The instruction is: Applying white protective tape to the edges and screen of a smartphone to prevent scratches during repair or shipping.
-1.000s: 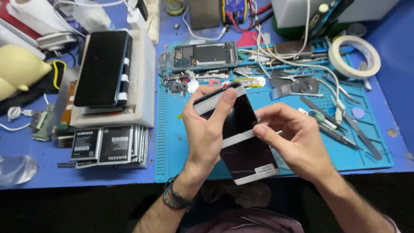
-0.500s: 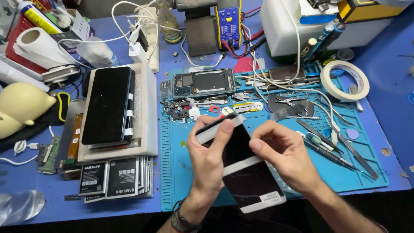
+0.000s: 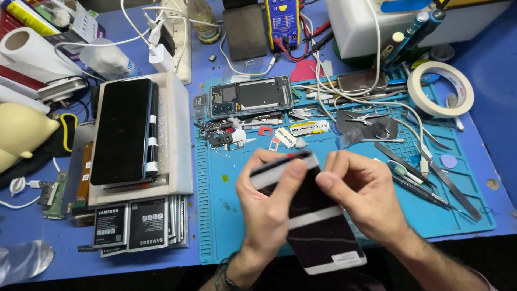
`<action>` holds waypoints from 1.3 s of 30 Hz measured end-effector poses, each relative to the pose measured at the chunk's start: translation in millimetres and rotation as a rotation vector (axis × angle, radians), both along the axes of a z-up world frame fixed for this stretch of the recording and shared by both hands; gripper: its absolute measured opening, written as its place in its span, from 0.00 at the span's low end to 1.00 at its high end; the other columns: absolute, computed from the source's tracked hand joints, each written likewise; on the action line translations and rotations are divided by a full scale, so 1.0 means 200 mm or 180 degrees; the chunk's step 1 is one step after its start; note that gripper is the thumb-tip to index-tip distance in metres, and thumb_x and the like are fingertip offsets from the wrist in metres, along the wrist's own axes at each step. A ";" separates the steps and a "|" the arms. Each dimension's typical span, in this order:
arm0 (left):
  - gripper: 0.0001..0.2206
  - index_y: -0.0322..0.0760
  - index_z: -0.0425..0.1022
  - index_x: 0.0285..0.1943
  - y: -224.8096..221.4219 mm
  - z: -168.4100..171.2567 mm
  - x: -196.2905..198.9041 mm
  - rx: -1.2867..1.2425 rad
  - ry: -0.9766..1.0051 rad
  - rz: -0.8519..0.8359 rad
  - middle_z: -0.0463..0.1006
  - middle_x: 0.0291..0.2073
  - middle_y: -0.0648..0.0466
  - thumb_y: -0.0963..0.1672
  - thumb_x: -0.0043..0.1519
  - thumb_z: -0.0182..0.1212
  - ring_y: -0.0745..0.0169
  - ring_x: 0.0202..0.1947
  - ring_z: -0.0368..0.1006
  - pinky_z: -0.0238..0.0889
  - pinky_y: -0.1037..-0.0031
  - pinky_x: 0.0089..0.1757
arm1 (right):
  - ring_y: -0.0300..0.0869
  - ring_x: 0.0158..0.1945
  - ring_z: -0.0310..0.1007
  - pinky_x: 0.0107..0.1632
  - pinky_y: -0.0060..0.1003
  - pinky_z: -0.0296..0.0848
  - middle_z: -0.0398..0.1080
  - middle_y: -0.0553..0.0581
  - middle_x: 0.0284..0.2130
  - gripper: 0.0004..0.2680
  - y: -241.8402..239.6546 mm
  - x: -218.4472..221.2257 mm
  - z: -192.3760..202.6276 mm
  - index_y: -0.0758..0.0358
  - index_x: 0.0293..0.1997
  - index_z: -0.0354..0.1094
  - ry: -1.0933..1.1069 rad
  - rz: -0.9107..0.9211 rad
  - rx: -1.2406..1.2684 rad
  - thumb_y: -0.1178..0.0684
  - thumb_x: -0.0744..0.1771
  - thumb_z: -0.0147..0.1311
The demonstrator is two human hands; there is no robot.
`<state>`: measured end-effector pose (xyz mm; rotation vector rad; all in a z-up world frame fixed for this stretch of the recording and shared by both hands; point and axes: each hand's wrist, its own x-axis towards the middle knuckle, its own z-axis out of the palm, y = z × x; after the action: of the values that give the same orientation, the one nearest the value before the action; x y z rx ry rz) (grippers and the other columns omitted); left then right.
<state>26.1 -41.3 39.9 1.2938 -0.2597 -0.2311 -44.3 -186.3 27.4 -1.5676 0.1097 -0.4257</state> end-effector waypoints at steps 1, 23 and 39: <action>0.10 0.39 0.73 0.36 0.02 0.00 0.03 -0.0122 0.0077 0.0146 0.78 0.27 0.58 0.46 0.60 0.71 0.73 0.26 0.71 0.66 0.77 0.30 | 0.37 0.34 0.60 0.38 0.32 0.61 0.63 0.50 0.29 0.09 0.00 -0.02 -0.01 0.58 0.31 0.61 0.0045 0.0167 0.0197 0.54 0.70 0.57; 0.13 0.43 0.67 0.35 0.02 0.05 -0.01 -0.0062 -0.0169 -0.0021 0.69 0.24 0.64 0.48 0.62 0.69 0.76 0.25 0.63 0.59 0.78 0.28 | 0.34 0.24 0.54 0.31 0.30 0.54 0.60 0.47 0.16 0.16 0.00 0.00 0.08 0.55 0.19 0.59 0.0095 0.0329 0.0272 0.50 0.68 0.60; 0.13 0.42 0.70 0.40 -0.01 0.06 0.00 0.0095 -0.0334 0.0227 0.72 0.27 0.63 0.49 0.61 0.69 0.75 0.28 0.65 0.64 0.78 0.33 | 0.35 0.28 0.57 0.35 0.29 0.57 0.61 0.48 0.20 0.12 0.02 0.01 0.05 0.56 0.25 0.61 -0.0119 0.0009 0.0134 0.53 0.69 0.58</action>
<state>25.7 -43.9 51.0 1.3443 -0.2999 -0.1070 -42.4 -182.2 38.3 -1.5176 0.0873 -0.4477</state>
